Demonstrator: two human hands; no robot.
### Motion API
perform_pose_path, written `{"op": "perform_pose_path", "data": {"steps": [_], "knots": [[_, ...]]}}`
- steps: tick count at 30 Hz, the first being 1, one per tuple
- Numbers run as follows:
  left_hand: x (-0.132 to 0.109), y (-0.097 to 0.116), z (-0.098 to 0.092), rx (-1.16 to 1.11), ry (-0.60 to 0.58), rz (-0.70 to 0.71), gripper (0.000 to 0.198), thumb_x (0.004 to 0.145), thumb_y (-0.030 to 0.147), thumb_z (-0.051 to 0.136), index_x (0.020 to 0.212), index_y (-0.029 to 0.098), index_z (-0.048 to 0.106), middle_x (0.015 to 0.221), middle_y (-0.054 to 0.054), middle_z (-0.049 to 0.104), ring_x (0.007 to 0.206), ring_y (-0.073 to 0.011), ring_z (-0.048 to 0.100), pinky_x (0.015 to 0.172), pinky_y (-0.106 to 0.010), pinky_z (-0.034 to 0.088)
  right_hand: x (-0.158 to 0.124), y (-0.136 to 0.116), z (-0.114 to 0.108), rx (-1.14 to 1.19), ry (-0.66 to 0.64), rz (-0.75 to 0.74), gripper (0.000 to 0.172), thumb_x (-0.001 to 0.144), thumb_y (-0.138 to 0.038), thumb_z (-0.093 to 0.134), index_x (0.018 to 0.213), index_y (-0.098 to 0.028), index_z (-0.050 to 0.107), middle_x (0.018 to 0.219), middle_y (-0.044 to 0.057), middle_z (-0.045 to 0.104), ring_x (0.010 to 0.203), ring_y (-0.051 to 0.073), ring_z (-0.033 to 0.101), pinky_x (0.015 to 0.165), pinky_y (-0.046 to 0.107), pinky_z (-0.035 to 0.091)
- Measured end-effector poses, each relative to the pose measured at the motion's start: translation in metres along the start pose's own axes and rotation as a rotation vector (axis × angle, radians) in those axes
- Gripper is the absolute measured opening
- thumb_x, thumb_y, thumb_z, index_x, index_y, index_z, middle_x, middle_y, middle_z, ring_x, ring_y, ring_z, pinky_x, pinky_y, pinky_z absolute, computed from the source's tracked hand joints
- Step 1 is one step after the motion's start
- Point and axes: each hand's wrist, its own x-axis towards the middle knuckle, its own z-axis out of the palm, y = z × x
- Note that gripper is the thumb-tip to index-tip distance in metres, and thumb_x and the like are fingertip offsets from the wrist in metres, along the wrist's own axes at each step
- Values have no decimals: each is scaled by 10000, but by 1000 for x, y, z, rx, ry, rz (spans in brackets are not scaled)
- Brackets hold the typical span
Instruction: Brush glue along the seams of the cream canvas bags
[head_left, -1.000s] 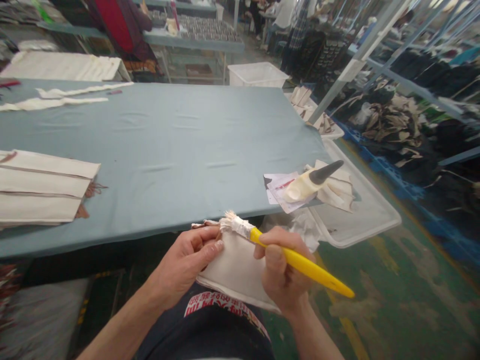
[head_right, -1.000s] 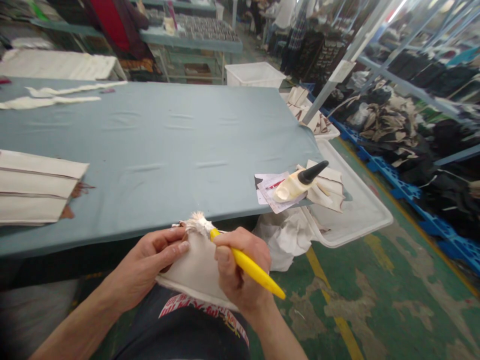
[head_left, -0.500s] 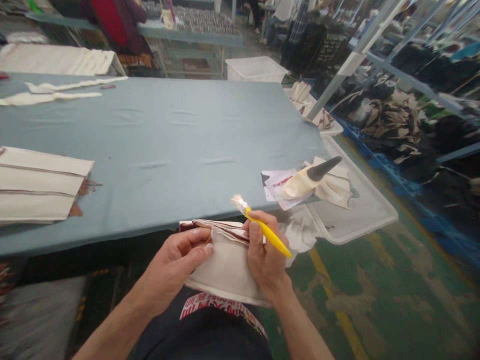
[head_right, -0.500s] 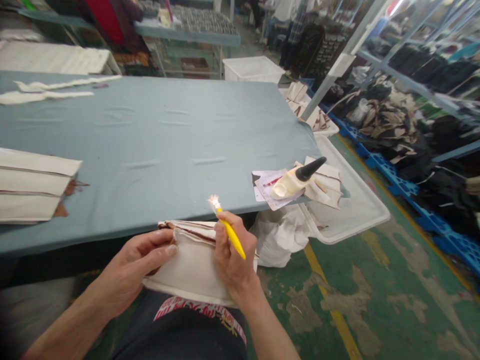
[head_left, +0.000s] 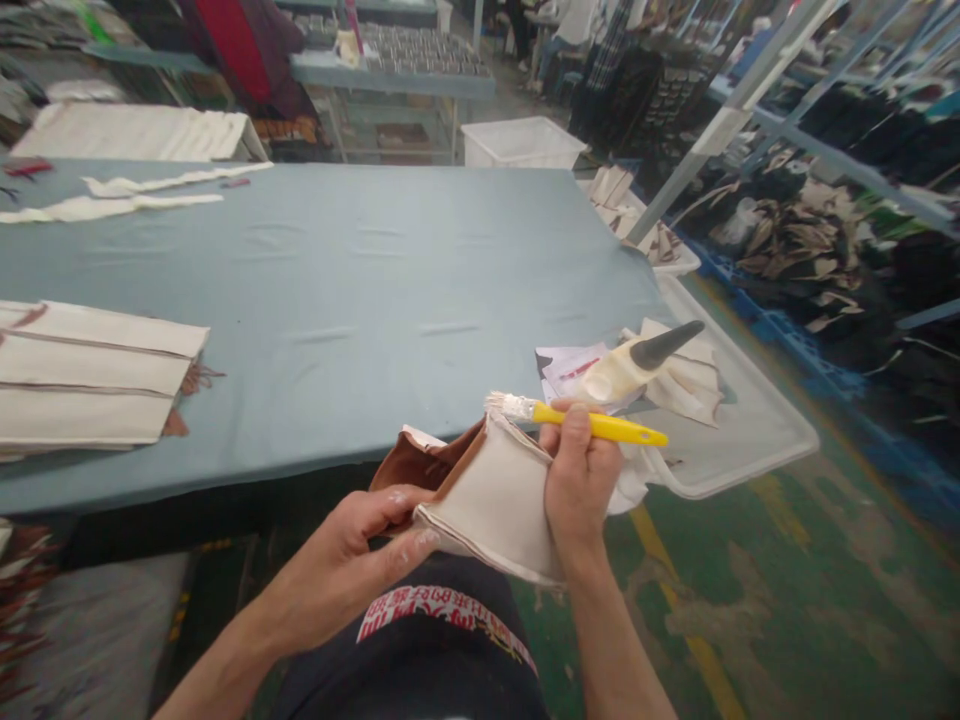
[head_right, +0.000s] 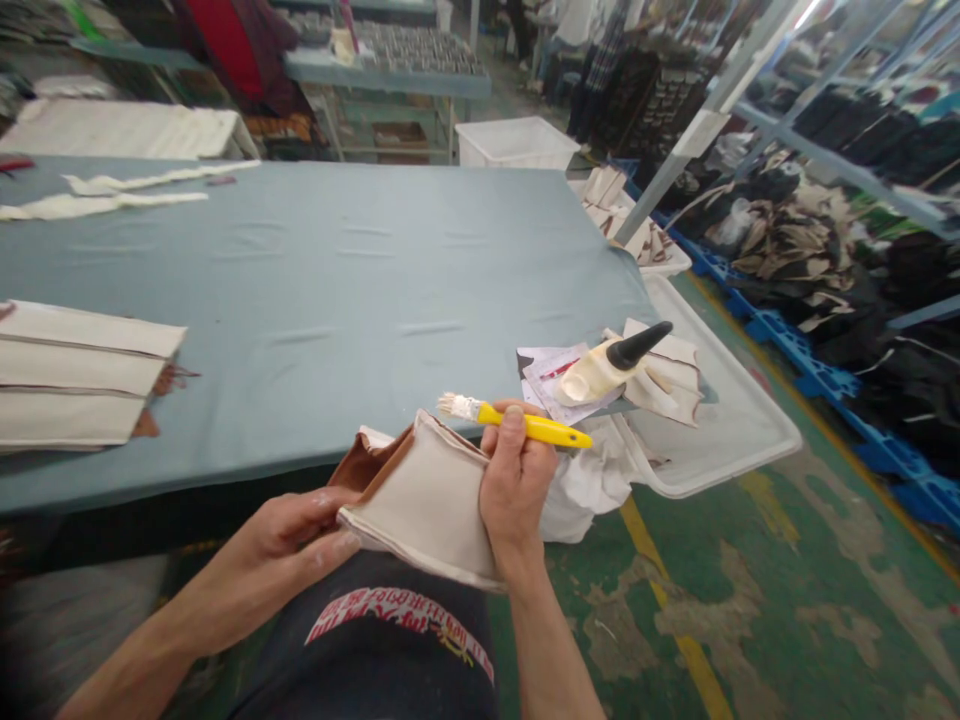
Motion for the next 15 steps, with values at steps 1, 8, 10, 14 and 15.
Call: {"op": "perform_pose_path", "data": {"steps": [1, 8, 10, 14, 15], "knots": [[-2, 1, -2, 50, -25, 37, 254, 1027, 346, 666, 1178, 241, 841, 978, -27, 831, 881, -180, 748, 797, -213, 570, -1, 2, 3, -18, -6, -1, 423, 1075, -562, 515, 939, -189, 662, 606, -60, 553, 525, 125, 523, 536, 255, 436], [-9, 5, -16, 272, -9, 184, 221, 990, 230, 633, 1084, 252, 832, 949, 0, 838, 854, -162, 768, 857, -186, 561, -4, 21, 37, -185, -43, -17, 462, 1084, -558, 473, 931, -180, 690, 653, -24, 617, 635, 164, 600, 697, 314, 495], [-10, 4, -22, 315, 31, 201, 251, 993, 202, 571, 1019, 233, 818, 903, 4, 829, 826, -152, 763, 819, -173, 555, -3, 21, 47, -205, -40, -28, 466, 1075, -564, 482, 910, -183, 692, 665, -16, 629, 642, 164, 604, 699, 313, 499], [-13, 4, -35, 355, 64, 193, 258, 1000, 188, 528, 892, 198, 762, 784, 16, 780, 686, -120, 708, 679, -153, 525, -5, 1, 56, -89, 34, -29, 424, 1065, -562, 494, 954, -191, 667, 638, -40, 616, 518, 126, 546, 534, 251, 450], [-14, 3, -38, 361, 77, 196, 258, 1003, 183, 525, 883, 194, 753, 780, 16, 775, 666, -115, 695, 664, -152, 522, -8, -8, 55, -22, 63, -28, 406, 1054, -561, 524, 946, -194, 660, 609, -51, 597, 492, 117, 535, 501, 232, 431]]}}
